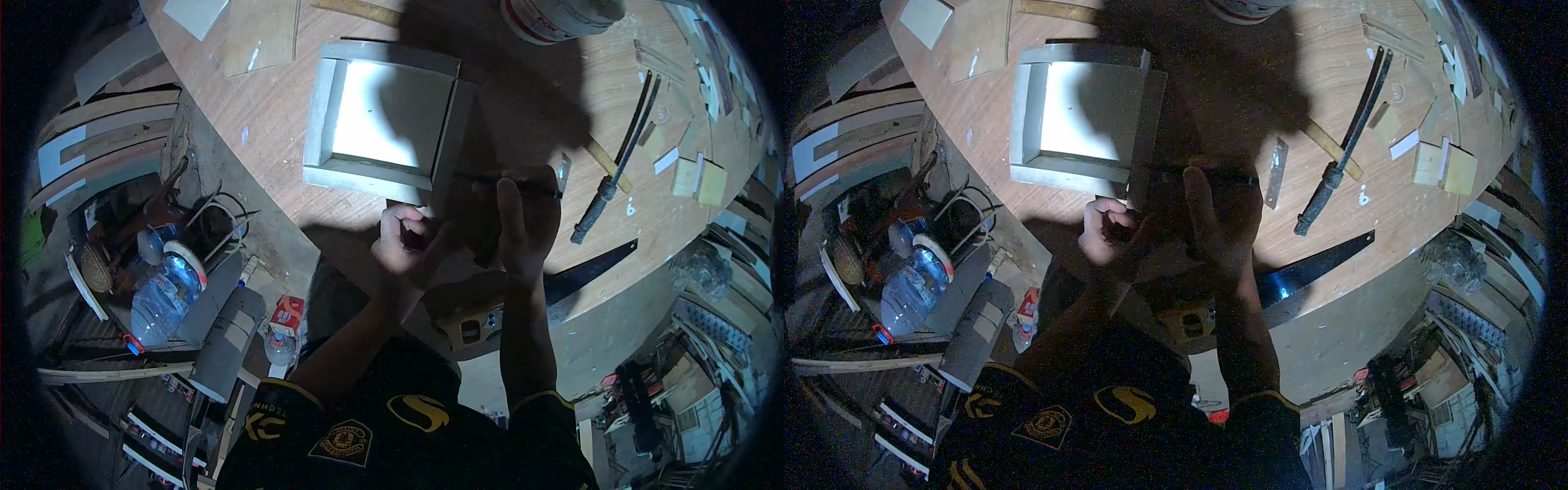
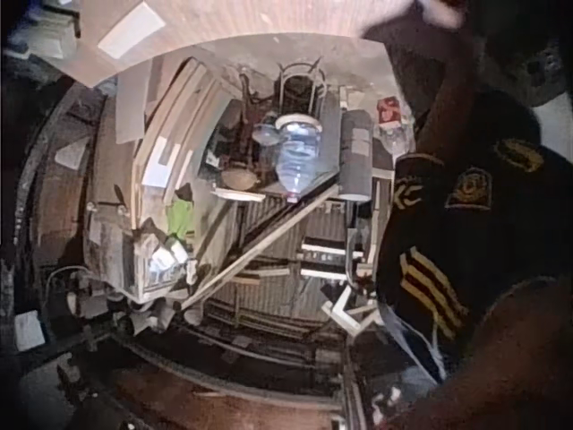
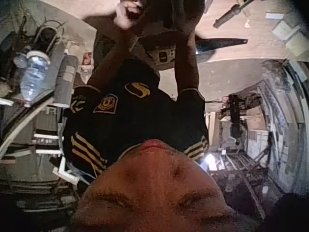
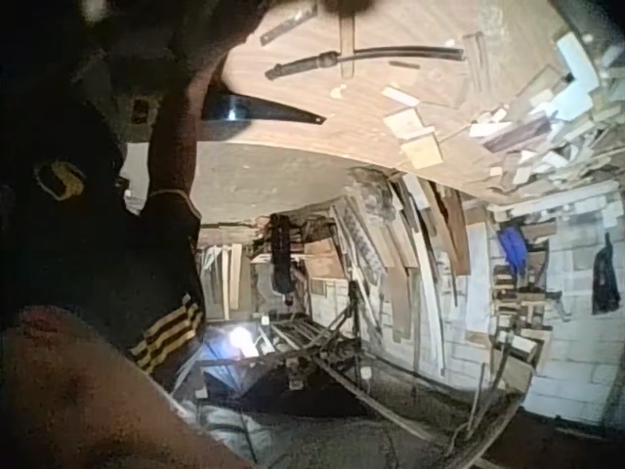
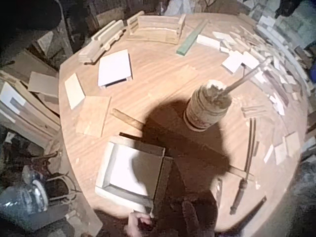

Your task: Sanding, sawing, and marking wood pieces to build a small box.

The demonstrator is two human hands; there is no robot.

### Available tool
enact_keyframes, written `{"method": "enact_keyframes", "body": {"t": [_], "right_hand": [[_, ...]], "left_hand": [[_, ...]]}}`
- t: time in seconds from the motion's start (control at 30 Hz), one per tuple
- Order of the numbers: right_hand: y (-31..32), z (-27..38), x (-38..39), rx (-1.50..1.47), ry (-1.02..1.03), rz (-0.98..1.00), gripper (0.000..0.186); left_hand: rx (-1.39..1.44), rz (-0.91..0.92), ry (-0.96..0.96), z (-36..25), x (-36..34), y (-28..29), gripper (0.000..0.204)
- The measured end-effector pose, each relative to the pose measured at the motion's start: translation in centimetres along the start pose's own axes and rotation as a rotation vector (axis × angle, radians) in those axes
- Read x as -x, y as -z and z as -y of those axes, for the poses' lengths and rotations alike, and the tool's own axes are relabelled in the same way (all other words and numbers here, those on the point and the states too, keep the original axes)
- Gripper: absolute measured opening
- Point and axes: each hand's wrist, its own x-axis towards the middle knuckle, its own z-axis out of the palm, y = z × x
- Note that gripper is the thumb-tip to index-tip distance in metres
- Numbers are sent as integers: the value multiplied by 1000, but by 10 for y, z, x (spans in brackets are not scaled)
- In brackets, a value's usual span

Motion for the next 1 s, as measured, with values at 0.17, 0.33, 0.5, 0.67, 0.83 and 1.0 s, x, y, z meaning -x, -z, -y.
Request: {"method": "enact_keyframes", "body": {"t": [0.17,0.33,0.5,0.67,0.83,1.0], "right_hand": [[-5,-2,1,3,118,32,18],[-6,-1,4,16,163,46,20],[-7,-3,7,-43,107,9,22],[-1,-10,3,56,209,93,22],[-4,-11,5,96,153,53,24],[-2,-8,4,161,156,118,19]], "left_hand": [[-41,0,100,-4,1,-3,40],[11,-11,197,-6,-4,-3,43],[-3,2,265,-1,-4,-1,44],[-69,63,342,-10,-3,-3,42],[135,48,334,-3,1,-3,37],[182,87,408,-1,3,-3,34]]}}
